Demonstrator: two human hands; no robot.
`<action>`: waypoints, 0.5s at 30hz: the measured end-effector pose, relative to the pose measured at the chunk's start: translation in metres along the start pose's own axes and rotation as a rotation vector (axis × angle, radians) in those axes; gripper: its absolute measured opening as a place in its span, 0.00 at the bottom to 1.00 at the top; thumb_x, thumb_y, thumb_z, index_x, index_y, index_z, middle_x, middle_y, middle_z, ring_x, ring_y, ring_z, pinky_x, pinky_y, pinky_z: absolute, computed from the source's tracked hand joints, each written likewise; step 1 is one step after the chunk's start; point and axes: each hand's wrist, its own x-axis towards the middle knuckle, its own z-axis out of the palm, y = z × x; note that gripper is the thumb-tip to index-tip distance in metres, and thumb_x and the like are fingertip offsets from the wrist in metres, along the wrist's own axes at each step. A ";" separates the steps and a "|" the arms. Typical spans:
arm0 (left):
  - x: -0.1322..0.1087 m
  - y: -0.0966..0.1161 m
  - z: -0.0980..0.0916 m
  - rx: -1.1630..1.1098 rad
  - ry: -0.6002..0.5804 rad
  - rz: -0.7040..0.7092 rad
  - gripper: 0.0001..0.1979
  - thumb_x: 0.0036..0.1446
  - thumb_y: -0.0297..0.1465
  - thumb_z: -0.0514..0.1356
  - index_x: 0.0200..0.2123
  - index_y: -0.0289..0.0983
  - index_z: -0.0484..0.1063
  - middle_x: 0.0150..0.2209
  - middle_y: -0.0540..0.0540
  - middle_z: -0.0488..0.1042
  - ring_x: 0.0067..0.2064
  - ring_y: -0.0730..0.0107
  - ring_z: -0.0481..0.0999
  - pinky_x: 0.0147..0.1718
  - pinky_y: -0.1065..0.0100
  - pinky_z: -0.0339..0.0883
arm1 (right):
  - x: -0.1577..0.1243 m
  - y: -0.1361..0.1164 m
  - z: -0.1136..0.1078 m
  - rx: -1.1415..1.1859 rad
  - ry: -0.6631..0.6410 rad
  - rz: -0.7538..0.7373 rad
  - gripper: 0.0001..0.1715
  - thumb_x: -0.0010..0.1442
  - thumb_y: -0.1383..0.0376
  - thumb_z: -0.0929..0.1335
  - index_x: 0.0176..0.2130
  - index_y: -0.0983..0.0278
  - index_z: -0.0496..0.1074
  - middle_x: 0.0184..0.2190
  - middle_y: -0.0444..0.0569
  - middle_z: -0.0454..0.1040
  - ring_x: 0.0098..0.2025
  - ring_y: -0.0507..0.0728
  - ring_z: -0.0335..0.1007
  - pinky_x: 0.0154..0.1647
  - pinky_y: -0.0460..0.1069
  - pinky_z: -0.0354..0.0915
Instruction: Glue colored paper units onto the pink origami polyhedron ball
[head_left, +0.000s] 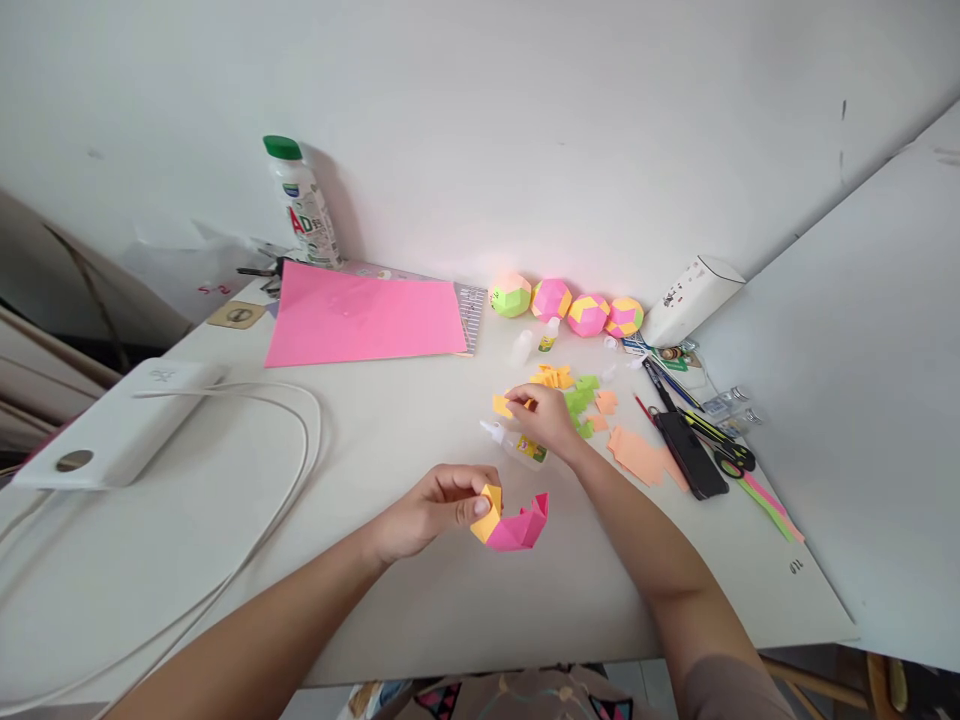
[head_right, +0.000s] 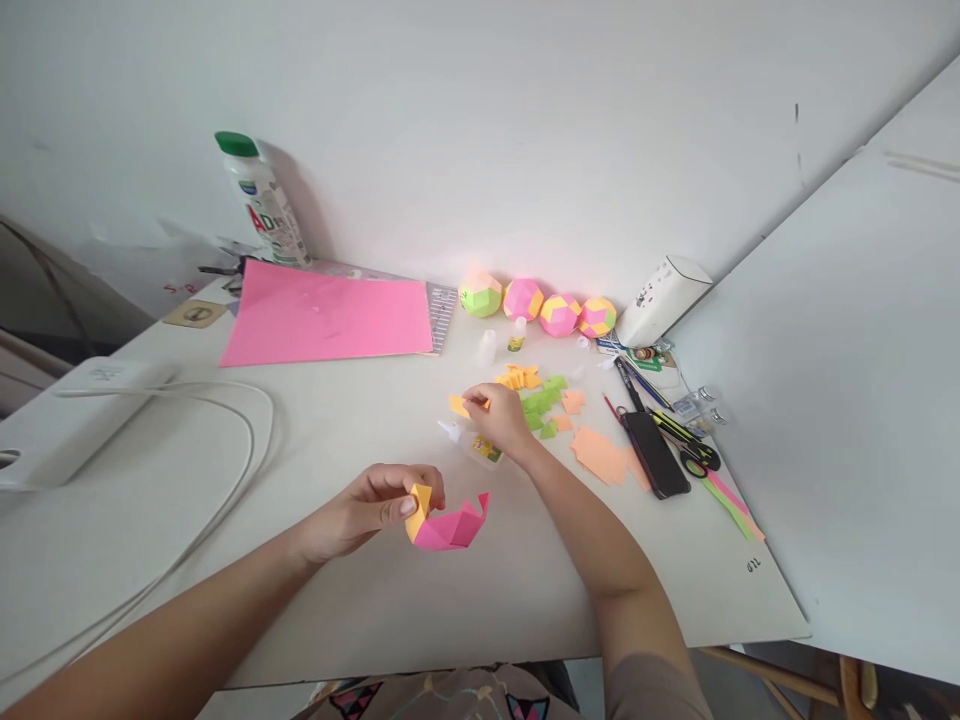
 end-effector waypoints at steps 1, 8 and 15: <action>0.000 0.001 0.001 -0.002 0.011 0.007 0.12 0.56 0.36 0.61 0.26 0.33 0.72 0.30 0.48 0.65 0.32 0.72 0.65 0.31 0.69 0.57 | -0.005 -0.006 -0.008 0.032 0.007 -0.007 0.05 0.55 0.68 0.67 0.33 0.65 0.74 0.32 0.48 0.77 0.32 0.52 0.70 0.34 0.48 0.65; 0.000 0.006 0.003 0.174 0.143 0.192 0.10 0.59 0.33 0.59 0.28 0.35 0.73 0.39 0.43 0.68 0.42 0.65 0.68 0.40 0.64 0.63 | -0.057 -0.041 -0.046 0.295 -0.171 -0.097 0.04 0.56 0.66 0.68 0.34 0.62 0.74 0.32 0.47 0.75 0.34 0.54 0.71 0.35 0.49 0.67; 0.001 0.005 0.007 0.300 0.110 0.297 0.10 0.62 0.28 0.55 0.30 0.37 0.74 0.45 0.41 0.70 0.51 0.59 0.69 0.51 0.56 0.62 | -0.059 -0.040 -0.038 0.256 -0.281 -0.159 0.07 0.56 0.69 0.67 0.36 0.61 0.75 0.32 0.48 0.75 0.33 0.53 0.70 0.34 0.49 0.67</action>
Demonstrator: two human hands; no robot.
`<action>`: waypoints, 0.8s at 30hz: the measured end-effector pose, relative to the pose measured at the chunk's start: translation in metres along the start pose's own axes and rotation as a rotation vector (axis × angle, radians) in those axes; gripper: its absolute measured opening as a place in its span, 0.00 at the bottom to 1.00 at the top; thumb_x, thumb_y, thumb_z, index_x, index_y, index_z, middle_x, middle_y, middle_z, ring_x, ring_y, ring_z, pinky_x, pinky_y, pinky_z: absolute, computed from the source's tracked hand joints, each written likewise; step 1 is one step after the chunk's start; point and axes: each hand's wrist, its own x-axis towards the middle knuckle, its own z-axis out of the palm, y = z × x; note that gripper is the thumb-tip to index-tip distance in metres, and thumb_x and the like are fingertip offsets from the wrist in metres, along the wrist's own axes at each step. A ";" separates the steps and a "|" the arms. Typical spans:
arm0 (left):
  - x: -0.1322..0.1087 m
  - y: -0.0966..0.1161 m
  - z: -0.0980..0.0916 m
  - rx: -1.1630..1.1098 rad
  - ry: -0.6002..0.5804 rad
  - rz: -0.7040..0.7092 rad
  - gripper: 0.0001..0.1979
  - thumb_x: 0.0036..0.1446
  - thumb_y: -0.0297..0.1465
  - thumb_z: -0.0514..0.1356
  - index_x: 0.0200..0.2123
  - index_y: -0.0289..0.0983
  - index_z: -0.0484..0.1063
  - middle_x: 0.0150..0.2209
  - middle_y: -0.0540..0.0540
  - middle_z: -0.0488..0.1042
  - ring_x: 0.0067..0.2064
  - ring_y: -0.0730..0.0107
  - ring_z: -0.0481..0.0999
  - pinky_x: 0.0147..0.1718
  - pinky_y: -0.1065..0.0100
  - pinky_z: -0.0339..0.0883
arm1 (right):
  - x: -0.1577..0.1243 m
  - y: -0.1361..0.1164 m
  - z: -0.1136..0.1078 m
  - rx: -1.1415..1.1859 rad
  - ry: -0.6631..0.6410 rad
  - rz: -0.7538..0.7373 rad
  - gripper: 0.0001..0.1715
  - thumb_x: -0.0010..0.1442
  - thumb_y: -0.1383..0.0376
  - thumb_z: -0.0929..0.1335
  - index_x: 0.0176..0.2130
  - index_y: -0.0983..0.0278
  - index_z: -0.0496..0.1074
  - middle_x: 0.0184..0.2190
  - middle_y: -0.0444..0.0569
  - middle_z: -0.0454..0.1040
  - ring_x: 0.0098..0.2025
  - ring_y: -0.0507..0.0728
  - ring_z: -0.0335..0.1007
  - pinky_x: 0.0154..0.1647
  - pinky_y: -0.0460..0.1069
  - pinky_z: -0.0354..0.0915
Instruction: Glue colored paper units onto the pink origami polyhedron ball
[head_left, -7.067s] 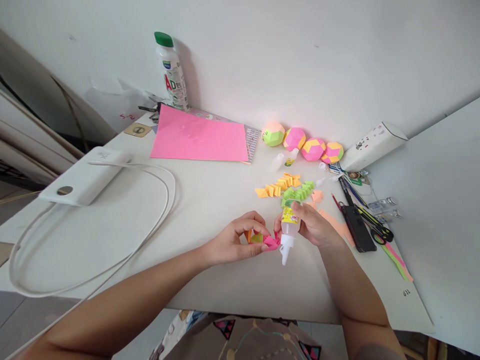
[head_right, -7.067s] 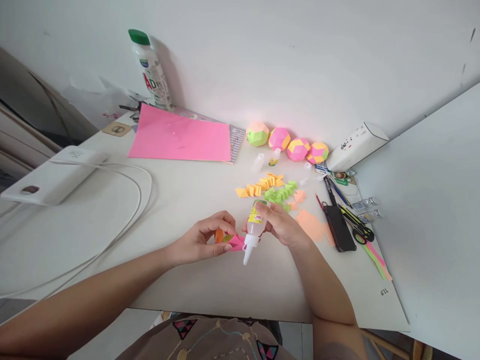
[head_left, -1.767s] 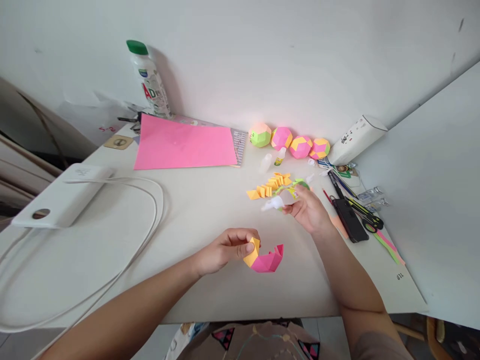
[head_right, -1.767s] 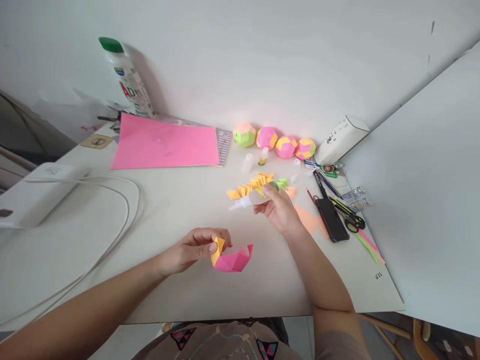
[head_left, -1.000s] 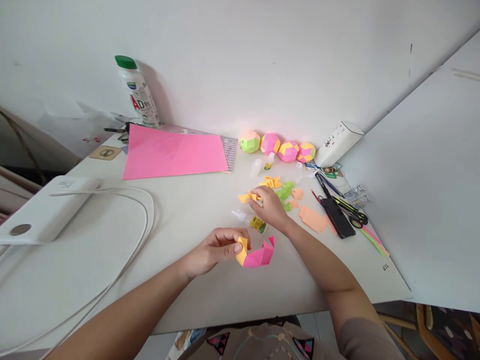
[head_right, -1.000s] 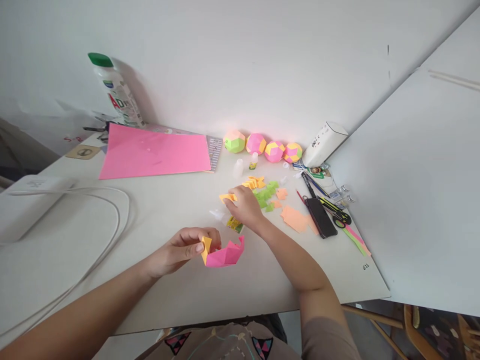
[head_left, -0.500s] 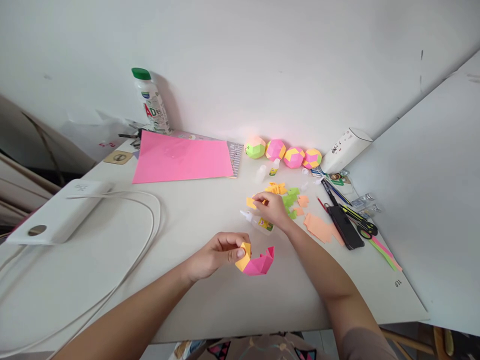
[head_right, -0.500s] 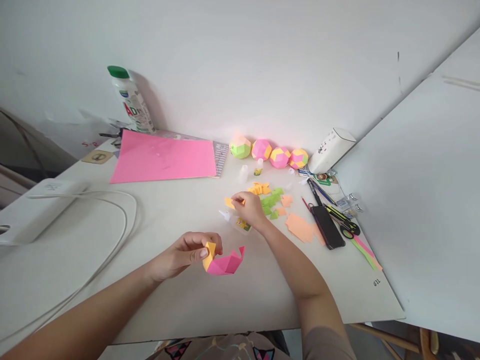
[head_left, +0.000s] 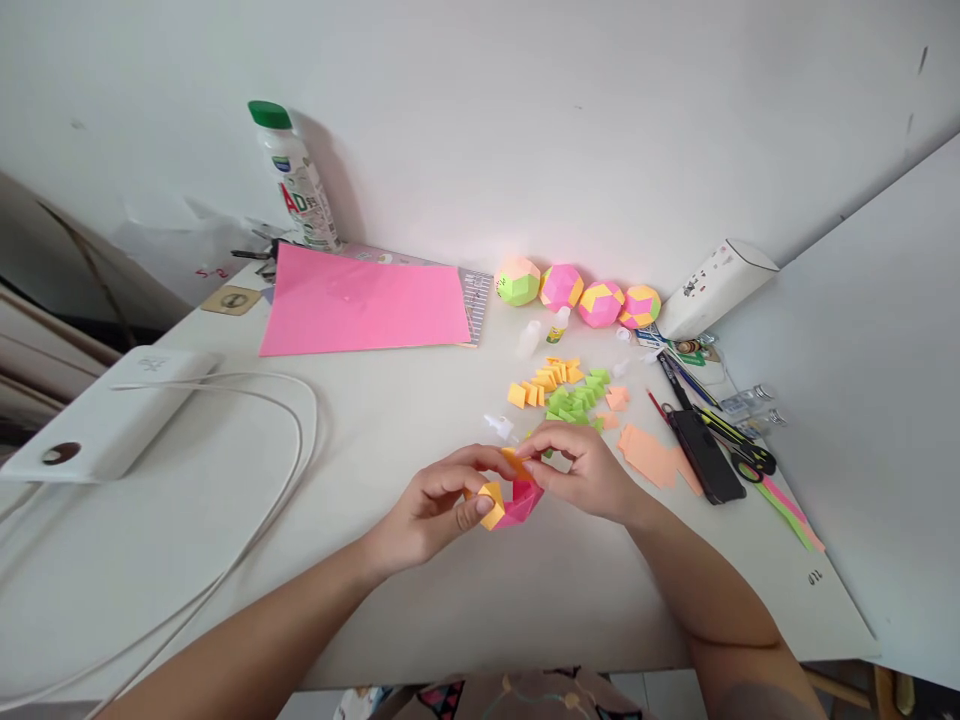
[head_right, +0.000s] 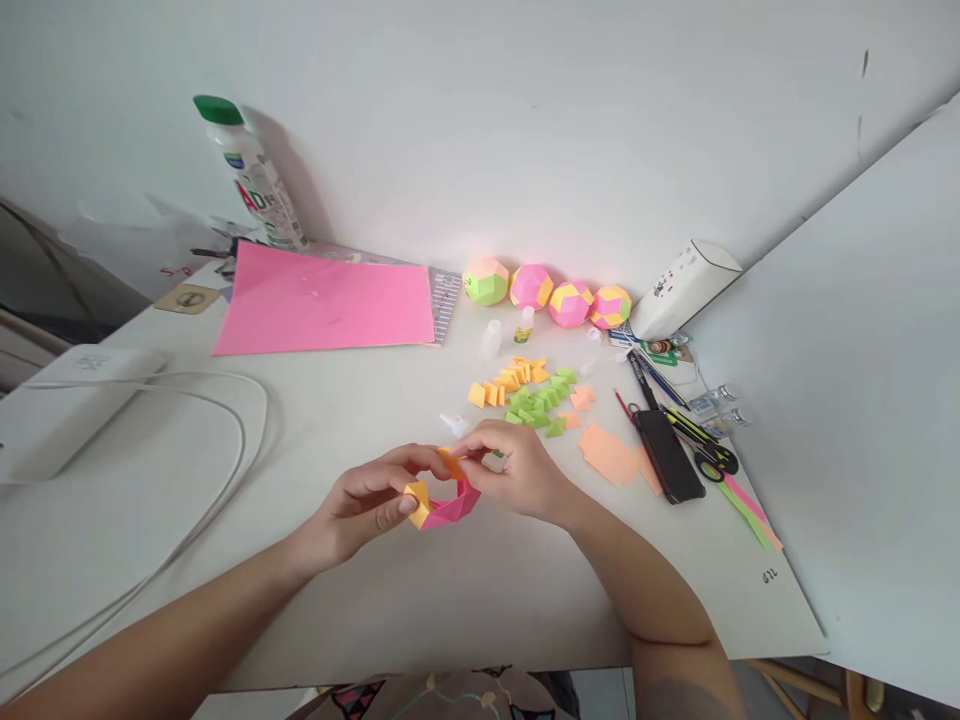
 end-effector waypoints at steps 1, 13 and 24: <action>-0.001 0.000 0.000 0.015 0.004 -0.002 0.10 0.62 0.28 0.55 0.30 0.37 0.74 0.45 0.41 0.70 0.51 0.59 0.69 0.51 0.56 0.62 | 0.000 0.000 0.000 0.022 -0.013 0.012 0.07 0.56 0.69 0.67 0.36 0.61 0.75 0.32 0.47 0.75 0.33 0.53 0.70 0.34 0.49 0.67; 0.000 0.000 0.000 0.148 0.034 0.097 0.09 0.61 0.27 0.54 0.30 0.37 0.73 0.42 0.41 0.71 0.47 0.60 0.72 0.48 0.56 0.65 | 0.006 0.013 0.002 0.481 -0.149 0.470 0.15 0.52 0.56 0.73 0.32 0.66 0.74 0.27 0.45 0.75 0.28 0.51 0.71 0.33 0.48 0.68; 0.000 0.001 -0.003 0.212 0.052 0.026 0.11 0.61 0.31 0.55 0.27 0.36 0.71 0.38 0.42 0.70 0.41 0.64 0.70 0.42 0.62 0.64 | 0.006 0.018 0.010 0.518 -0.019 0.435 0.14 0.47 0.58 0.75 0.30 0.64 0.75 0.26 0.44 0.75 0.29 0.51 0.70 0.32 0.47 0.65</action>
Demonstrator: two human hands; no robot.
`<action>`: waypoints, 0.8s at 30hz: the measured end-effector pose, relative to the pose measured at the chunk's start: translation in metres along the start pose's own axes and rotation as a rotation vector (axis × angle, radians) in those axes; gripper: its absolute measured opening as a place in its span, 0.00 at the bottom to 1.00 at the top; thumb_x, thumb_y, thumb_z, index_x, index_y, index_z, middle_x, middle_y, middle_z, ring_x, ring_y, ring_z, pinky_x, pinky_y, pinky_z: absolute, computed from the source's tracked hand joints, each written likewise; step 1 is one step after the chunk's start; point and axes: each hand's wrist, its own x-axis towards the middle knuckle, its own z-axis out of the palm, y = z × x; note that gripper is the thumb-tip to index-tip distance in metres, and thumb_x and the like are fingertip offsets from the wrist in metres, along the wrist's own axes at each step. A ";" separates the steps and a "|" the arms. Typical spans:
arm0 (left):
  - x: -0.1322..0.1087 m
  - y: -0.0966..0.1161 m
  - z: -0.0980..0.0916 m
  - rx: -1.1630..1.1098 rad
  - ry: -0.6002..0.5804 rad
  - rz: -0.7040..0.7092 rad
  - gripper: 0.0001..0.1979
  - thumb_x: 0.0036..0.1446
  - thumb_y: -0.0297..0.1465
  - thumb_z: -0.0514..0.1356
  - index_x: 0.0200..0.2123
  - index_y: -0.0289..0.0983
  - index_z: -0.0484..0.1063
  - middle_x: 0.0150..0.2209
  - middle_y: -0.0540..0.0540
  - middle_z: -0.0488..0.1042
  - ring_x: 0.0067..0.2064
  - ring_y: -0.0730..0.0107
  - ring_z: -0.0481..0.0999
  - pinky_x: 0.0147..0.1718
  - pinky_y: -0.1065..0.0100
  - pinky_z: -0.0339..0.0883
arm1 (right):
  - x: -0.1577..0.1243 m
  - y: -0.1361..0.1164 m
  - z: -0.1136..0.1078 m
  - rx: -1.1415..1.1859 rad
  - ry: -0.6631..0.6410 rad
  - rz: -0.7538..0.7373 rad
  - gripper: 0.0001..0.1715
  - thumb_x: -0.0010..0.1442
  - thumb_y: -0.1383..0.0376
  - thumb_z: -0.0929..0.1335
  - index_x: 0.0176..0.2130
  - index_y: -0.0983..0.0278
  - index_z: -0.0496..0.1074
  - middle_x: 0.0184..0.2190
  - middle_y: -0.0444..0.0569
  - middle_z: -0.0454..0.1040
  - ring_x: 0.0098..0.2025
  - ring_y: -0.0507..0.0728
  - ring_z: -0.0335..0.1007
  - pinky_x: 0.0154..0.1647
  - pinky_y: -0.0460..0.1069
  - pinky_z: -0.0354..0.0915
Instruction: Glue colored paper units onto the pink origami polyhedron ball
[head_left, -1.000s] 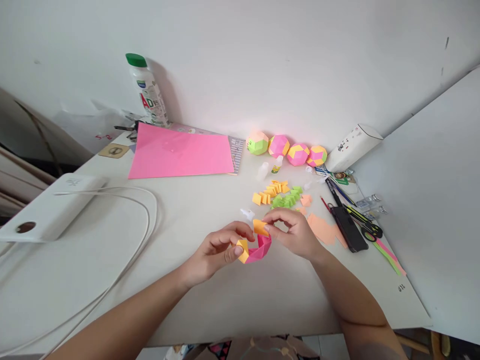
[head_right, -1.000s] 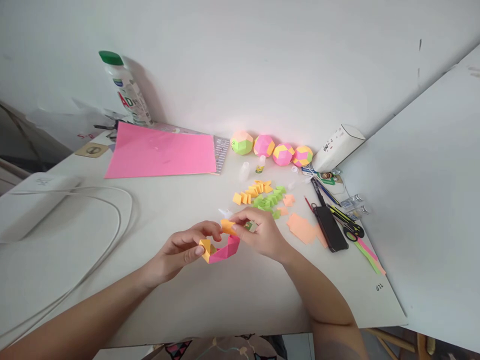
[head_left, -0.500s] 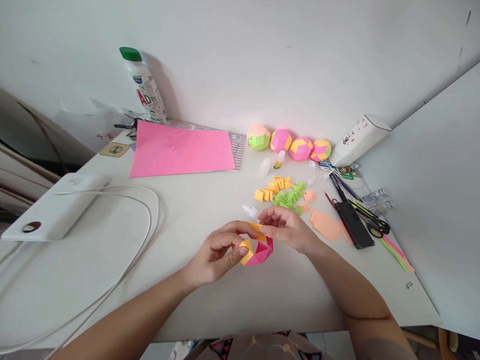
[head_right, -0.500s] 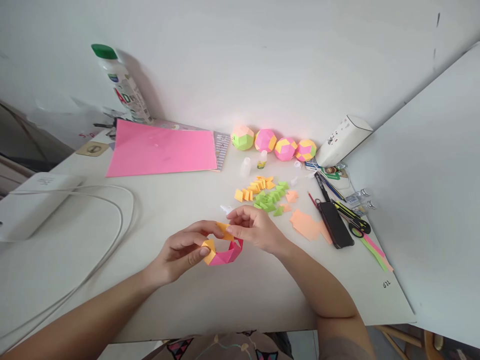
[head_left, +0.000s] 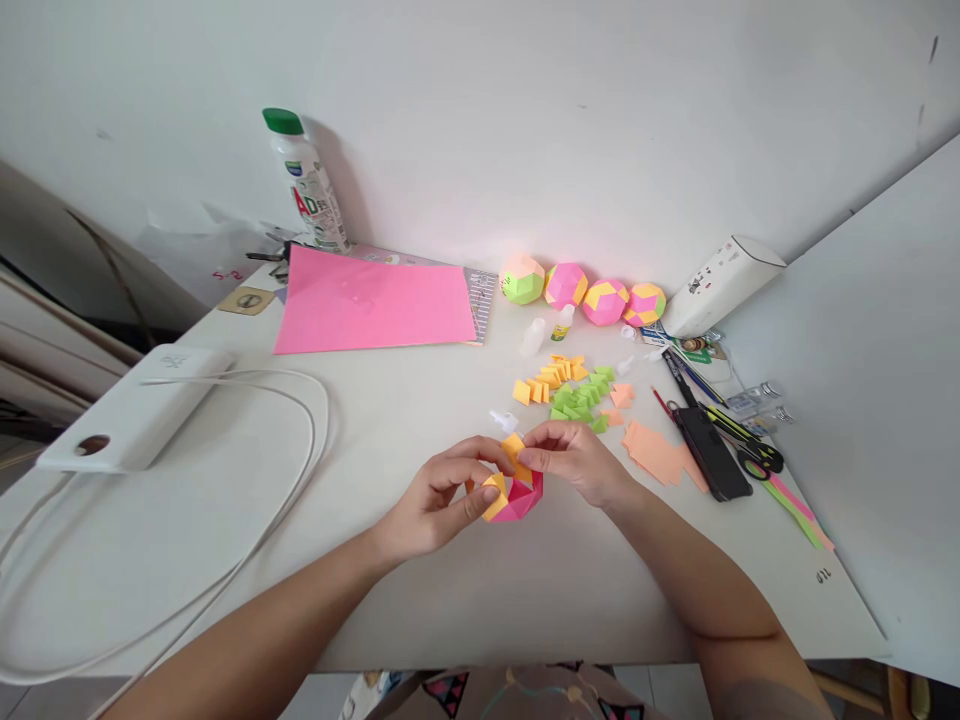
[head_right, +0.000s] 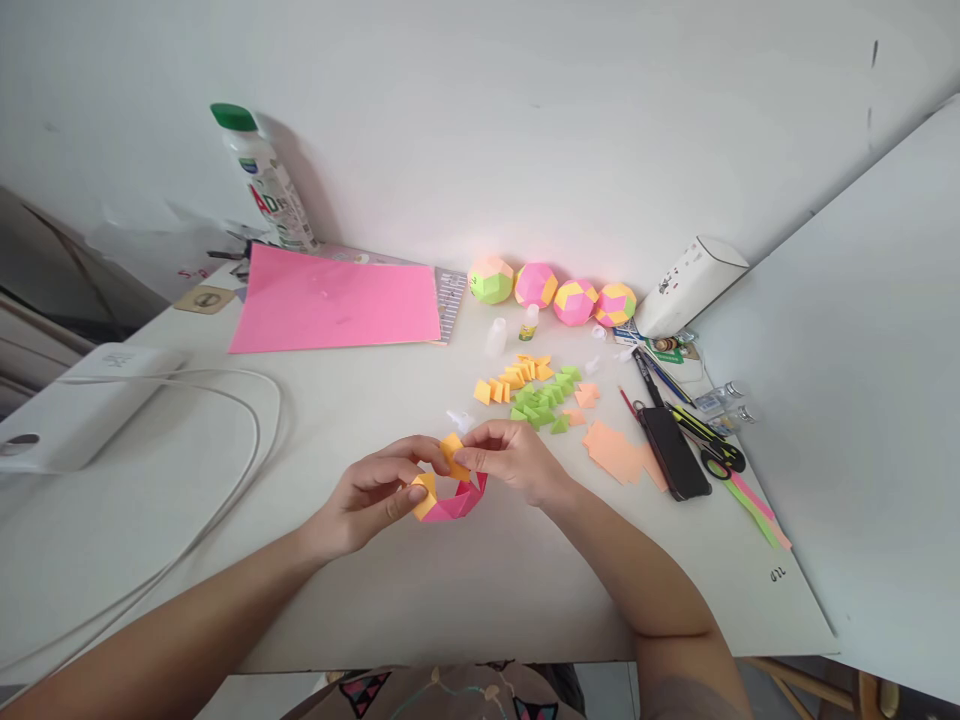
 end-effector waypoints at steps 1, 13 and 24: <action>0.000 0.000 -0.001 -0.014 0.007 -0.013 0.11 0.61 0.32 0.56 0.27 0.36 0.71 0.36 0.43 0.69 0.40 0.65 0.69 0.40 0.63 0.64 | 0.000 0.000 0.000 0.005 -0.003 0.001 0.14 0.46 0.58 0.76 0.30 0.65 0.75 0.26 0.44 0.75 0.29 0.51 0.70 0.31 0.47 0.65; -0.002 -0.006 -0.003 -0.280 -0.058 -0.208 0.10 0.61 0.33 0.56 0.31 0.35 0.74 0.34 0.45 0.69 0.36 0.69 0.68 0.36 0.66 0.61 | -0.003 -0.003 0.002 0.067 -0.178 0.084 0.15 0.51 0.57 0.74 0.29 0.66 0.71 0.24 0.42 0.70 0.25 0.48 0.65 0.26 0.44 0.60; -0.002 -0.008 -0.002 -0.328 -0.063 -0.284 0.13 0.60 0.37 0.57 0.29 0.33 0.71 0.31 0.46 0.68 0.34 0.69 0.66 0.37 0.66 0.60 | -0.004 -0.007 0.003 0.036 -0.017 -0.075 0.17 0.53 0.54 0.72 0.31 0.65 0.68 0.25 0.43 0.73 0.26 0.50 0.71 0.28 0.46 0.64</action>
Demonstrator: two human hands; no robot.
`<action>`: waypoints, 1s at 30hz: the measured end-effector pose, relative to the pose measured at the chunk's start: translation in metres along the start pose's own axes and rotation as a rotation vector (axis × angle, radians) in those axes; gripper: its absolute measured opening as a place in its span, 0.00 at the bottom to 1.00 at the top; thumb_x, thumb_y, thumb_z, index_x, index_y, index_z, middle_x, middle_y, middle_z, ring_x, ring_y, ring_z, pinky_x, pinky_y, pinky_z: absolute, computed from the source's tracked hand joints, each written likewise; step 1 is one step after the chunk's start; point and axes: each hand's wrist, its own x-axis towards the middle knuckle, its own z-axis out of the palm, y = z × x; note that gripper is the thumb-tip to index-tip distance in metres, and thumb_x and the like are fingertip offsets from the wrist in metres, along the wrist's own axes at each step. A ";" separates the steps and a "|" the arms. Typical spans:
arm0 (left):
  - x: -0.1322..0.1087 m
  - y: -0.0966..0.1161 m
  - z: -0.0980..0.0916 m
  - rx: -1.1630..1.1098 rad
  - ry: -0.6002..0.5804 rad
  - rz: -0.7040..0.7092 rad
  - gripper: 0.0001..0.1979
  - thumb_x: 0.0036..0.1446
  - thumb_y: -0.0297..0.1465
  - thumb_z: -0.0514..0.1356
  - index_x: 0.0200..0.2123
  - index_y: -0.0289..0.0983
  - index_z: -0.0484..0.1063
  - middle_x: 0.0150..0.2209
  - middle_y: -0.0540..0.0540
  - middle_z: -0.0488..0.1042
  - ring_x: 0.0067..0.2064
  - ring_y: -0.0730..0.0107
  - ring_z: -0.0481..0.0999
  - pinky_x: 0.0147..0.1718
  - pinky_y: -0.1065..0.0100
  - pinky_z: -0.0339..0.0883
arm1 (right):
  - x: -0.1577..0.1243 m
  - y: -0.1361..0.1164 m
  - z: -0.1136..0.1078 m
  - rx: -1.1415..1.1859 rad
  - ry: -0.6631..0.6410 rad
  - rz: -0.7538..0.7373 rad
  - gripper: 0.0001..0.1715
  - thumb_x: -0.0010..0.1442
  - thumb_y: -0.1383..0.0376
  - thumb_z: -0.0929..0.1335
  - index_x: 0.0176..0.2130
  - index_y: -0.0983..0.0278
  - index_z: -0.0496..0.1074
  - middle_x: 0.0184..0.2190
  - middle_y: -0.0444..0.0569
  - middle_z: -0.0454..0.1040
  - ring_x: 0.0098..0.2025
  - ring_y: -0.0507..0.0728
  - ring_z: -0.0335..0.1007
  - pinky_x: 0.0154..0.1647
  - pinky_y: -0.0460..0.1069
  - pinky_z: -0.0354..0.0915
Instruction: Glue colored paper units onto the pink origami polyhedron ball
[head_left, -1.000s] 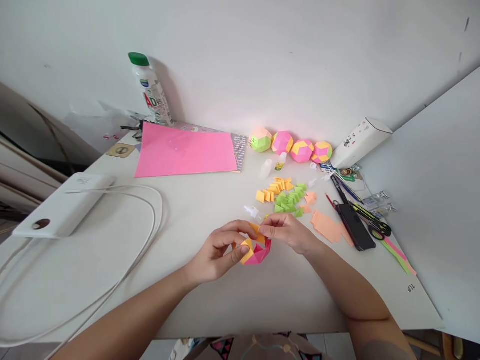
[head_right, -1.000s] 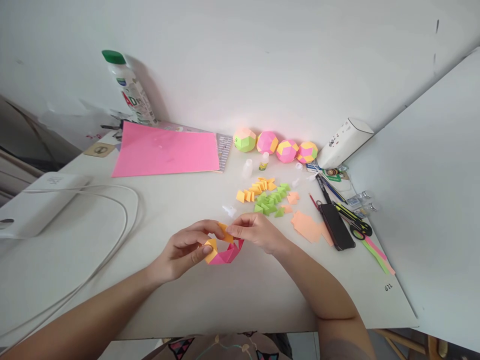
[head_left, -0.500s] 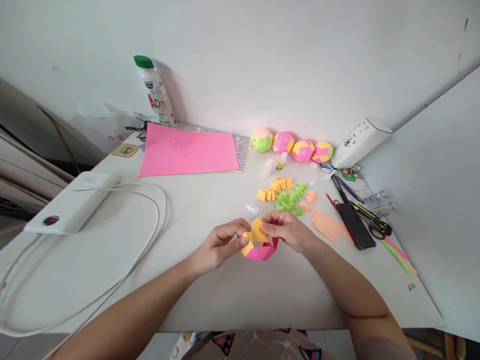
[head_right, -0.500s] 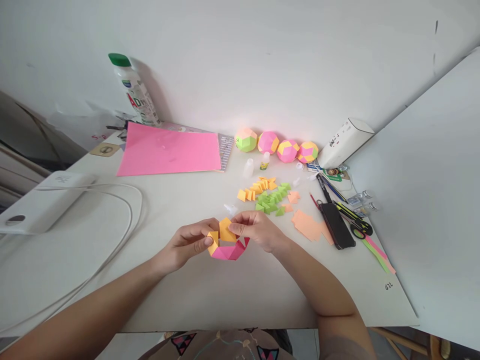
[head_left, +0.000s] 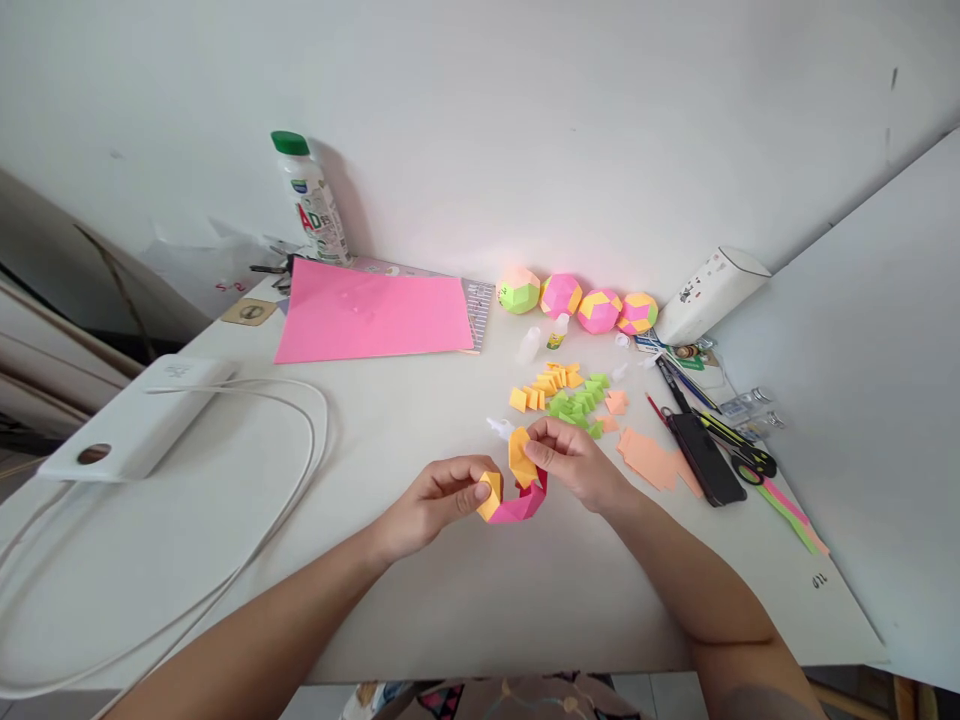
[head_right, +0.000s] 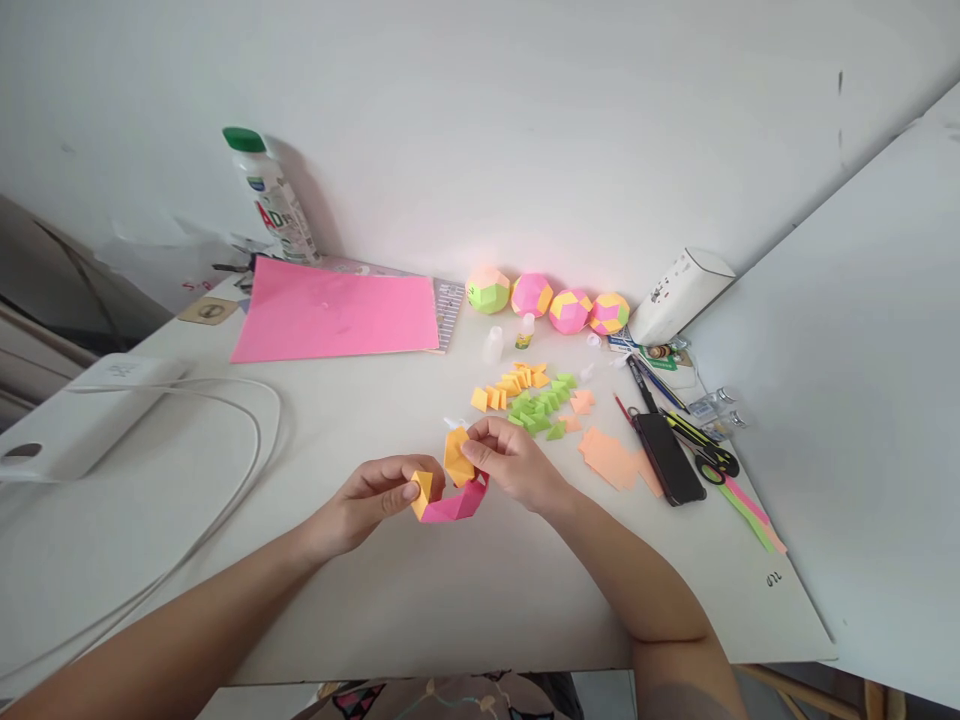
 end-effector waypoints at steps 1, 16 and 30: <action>0.000 -0.001 0.000 -0.001 0.005 -0.014 0.13 0.60 0.37 0.57 0.30 0.33 0.71 0.31 0.46 0.68 0.34 0.69 0.66 0.37 0.65 0.60 | 0.000 0.000 0.000 0.012 0.006 -0.003 0.17 0.53 0.54 0.72 0.31 0.64 0.67 0.24 0.43 0.73 0.26 0.51 0.71 0.28 0.47 0.65; 0.003 0.000 -0.001 -0.135 -0.099 -0.106 0.11 0.50 0.34 0.66 0.28 0.33 0.68 0.30 0.49 0.66 0.31 0.73 0.65 0.30 0.70 0.60 | 0.002 -0.002 -0.004 0.163 -0.018 0.118 0.18 0.51 0.56 0.73 0.36 0.65 0.68 0.25 0.43 0.74 0.23 0.52 0.74 0.21 0.44 0.68; -0.003 -0.002 -0.001 0.297 -0.046 0.210 0.04 0.60 0.27 0.55 0.32 0.37 0.68 0.51 0.40 0.69 0.53 0.57 0.70 0.47 0.59 0.66 | 0.005 0.007 -0.011 -0.448 0.072 -0.039 0.15 0.63 0.57 0.63 0.41 0.64 0.71 0.26 0.45 0.73 0.23 0.50 0.67 0.24 0.46 0.64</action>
